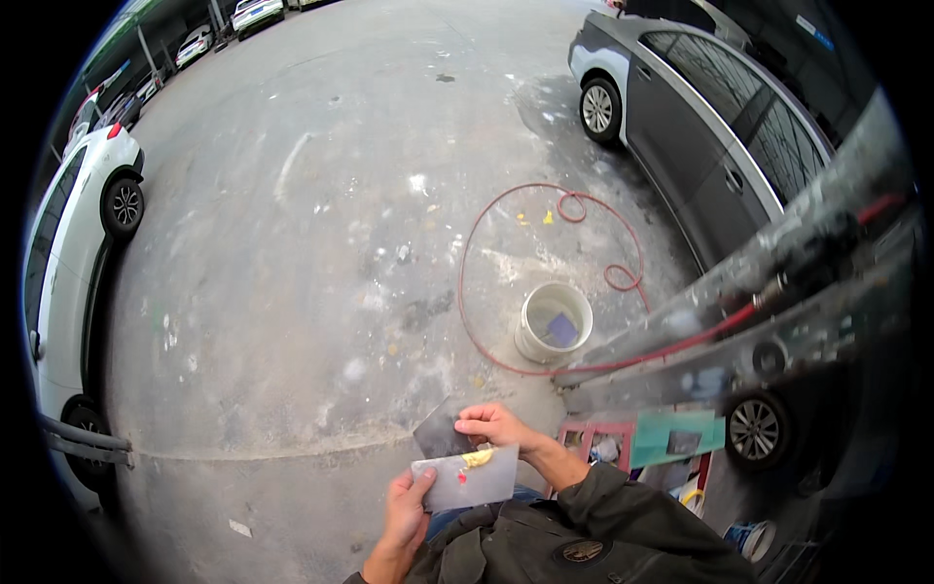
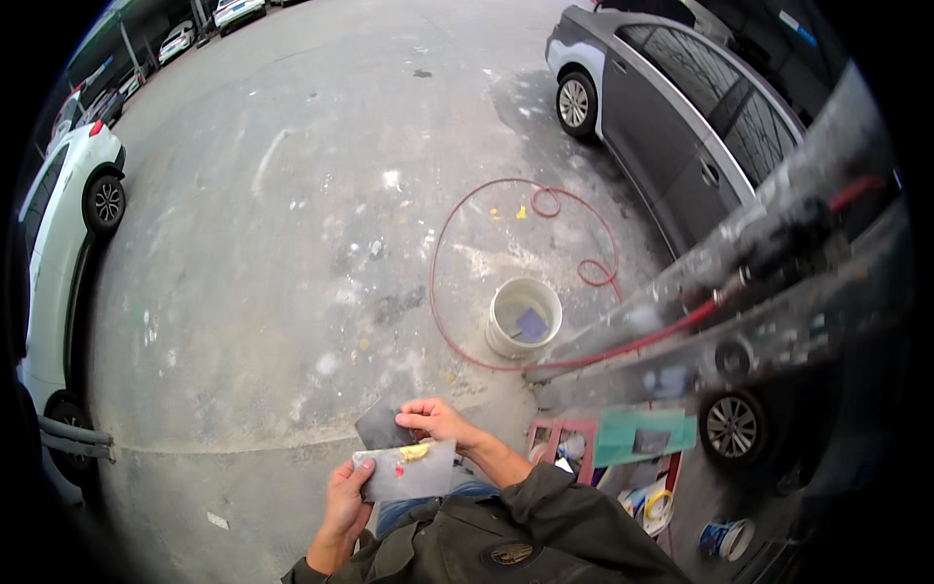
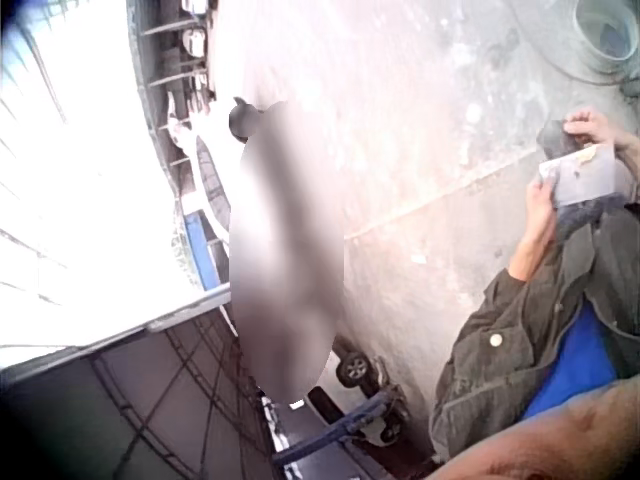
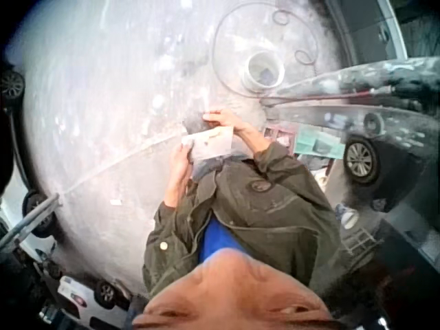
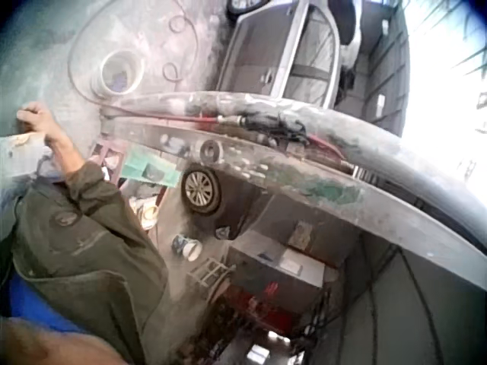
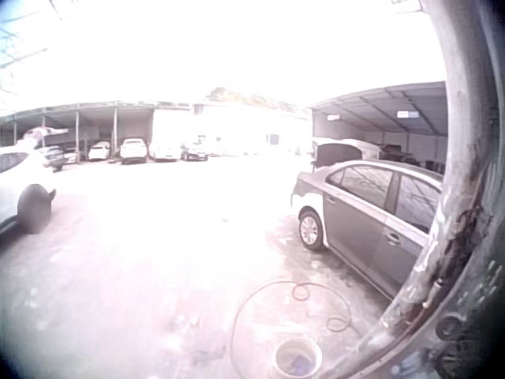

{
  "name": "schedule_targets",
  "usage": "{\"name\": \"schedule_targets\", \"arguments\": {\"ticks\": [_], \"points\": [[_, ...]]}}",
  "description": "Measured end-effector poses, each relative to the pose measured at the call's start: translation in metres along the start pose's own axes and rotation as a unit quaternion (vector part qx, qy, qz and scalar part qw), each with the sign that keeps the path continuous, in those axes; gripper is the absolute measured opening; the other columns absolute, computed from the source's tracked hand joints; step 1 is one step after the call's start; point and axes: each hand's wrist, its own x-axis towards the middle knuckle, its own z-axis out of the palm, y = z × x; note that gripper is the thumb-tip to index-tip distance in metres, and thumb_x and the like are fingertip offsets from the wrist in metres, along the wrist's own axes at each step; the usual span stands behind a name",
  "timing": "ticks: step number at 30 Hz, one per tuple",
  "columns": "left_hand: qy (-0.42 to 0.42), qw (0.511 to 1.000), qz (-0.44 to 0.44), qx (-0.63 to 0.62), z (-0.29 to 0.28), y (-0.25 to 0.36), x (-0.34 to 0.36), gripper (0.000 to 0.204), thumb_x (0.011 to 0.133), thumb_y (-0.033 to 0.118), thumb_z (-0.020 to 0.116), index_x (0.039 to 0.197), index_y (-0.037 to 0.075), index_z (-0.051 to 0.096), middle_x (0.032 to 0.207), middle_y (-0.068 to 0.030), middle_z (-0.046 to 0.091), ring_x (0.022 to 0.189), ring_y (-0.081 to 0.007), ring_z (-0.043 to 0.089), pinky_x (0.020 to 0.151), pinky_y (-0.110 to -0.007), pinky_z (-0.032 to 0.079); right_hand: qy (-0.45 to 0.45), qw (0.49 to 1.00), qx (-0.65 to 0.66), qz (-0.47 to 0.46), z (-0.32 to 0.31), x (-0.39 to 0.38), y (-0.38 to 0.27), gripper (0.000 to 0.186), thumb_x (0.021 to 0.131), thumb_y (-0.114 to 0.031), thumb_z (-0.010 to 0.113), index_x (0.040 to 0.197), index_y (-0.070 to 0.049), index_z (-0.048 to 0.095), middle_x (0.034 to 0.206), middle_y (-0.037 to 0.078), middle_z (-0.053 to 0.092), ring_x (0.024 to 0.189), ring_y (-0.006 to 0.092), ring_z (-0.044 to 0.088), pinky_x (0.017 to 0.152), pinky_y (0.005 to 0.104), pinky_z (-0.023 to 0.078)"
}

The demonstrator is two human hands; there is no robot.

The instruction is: The person scoops yellow body filler from a can onto a metal mixing board, mixes it with a scraper, and applies it to the rear bumper of a gray car. They then use a yellow plastic spreader to smooth the filler over several spots on the bumper.

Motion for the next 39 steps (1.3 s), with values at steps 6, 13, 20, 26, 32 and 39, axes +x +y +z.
{"name": "schedule_targets", "arguments": {"ticks": [6,13,20,26,32,39], "points": [[0.067,0.981,0.12,-0.136,0.023,0.096,0.123,0.015,0.094,0.013,0.052,0.102,0.001,0.056,0.098,-0.0085,0.064,0.087,-0.0177,0.063,0.08,-0.033,0.052,0.201,0.968,0.15,-0.028,-0.067,0.088,-0.082,0.013,0.099,-0.021,0.046,0.104,-0.014,0.056,0.094,-0.003,0.063,0.08,0.0073,0.06,0.071,0.0254,0.049],[0.067,0.966,0.175,-0.18,0.029,0.232,0.303,0.015,0.094,0.017,0.051,0.102,0.005,0.056,0.1,-0.0047,0.062,0.091,-0.015,0.062,0.079,-0.031,0.052,0.189,0.954,0.23,-0.035,-0.147,0.213,-0.182,0.04,0.098,-0.029,0.048,0.126,-0.001,0.049,0.089,0.001,0.052,0.07,0.0119,0.047,0.065,0.0281,0.044],[-0.047,0.988,0.125,-0.074,0.101,0.385,0.494,0.019,0.095,0.012,0.05,0.11,0.001,0.053,0.107,-0.0089,0.063,0.097,-0.0164,0.062,0.086,-0.033,0.051,0.179,0.904,0.319,-0.221,-0.186,0.313,-0.317,0.063,0.097,-0.046,0.04,0.139,0.0,0.035,0.138,0.015,0.045,0.108,0.0235,0.054,0.088,0.0383,0.047],[-0.063,0.986,0.155,-0.003,0.134,0.464,0.626,0.019,0.095,0.012,0.052,0.11,0.0,0.054,0.107,-0.009,0.063,0.097,-0.0144,0.061,0.085,-0.031,0.05,0.304,0.896,0.256,-0.197,-0.228,0.426,-0.399,0.039,0.098,-0.022,0.044,0.131,0.0,0.046,0.122,0.015,0.058,0.105,0.0223,0.06,0.092,0.0352,0.048],[-0.051,0.984,0.166,0.027,0.172,0.539,0.775,0.019,0.092,0.002,0.049,0.11,-0.001,0.053,0.106,-0.0074,0.063,0.094,-0.0132,0.06,0.085,-0.03,0.048,0.357,0.903,0.049,-0.234,-0.322,0.587,-0.508,0.013,0.088,-0.004,0.061,0.1,0.0,0.062,0.089,0.003,0.067,0.077,0.0072,0.062,0.071,0.0229,0.05],[-0.017,0.986,0.165,-0.027,0.24,0.649,0.903,0.02,0.091,0.003,0.046,0.11,0.0,0.052,0.106,-0.0061,0.061,0.095,-0.0118,0.058,0.084,-0.028,0.047,0.338,0.908,-0.1,-0.227,-0.394,0.751,-0.674,0.016,0.09,-0.013,0.063,0.087,0.003,0.066,0.075,-0.002,0.064,0.065,0.0021,0.054,0.056,0.02,0.044]]}}
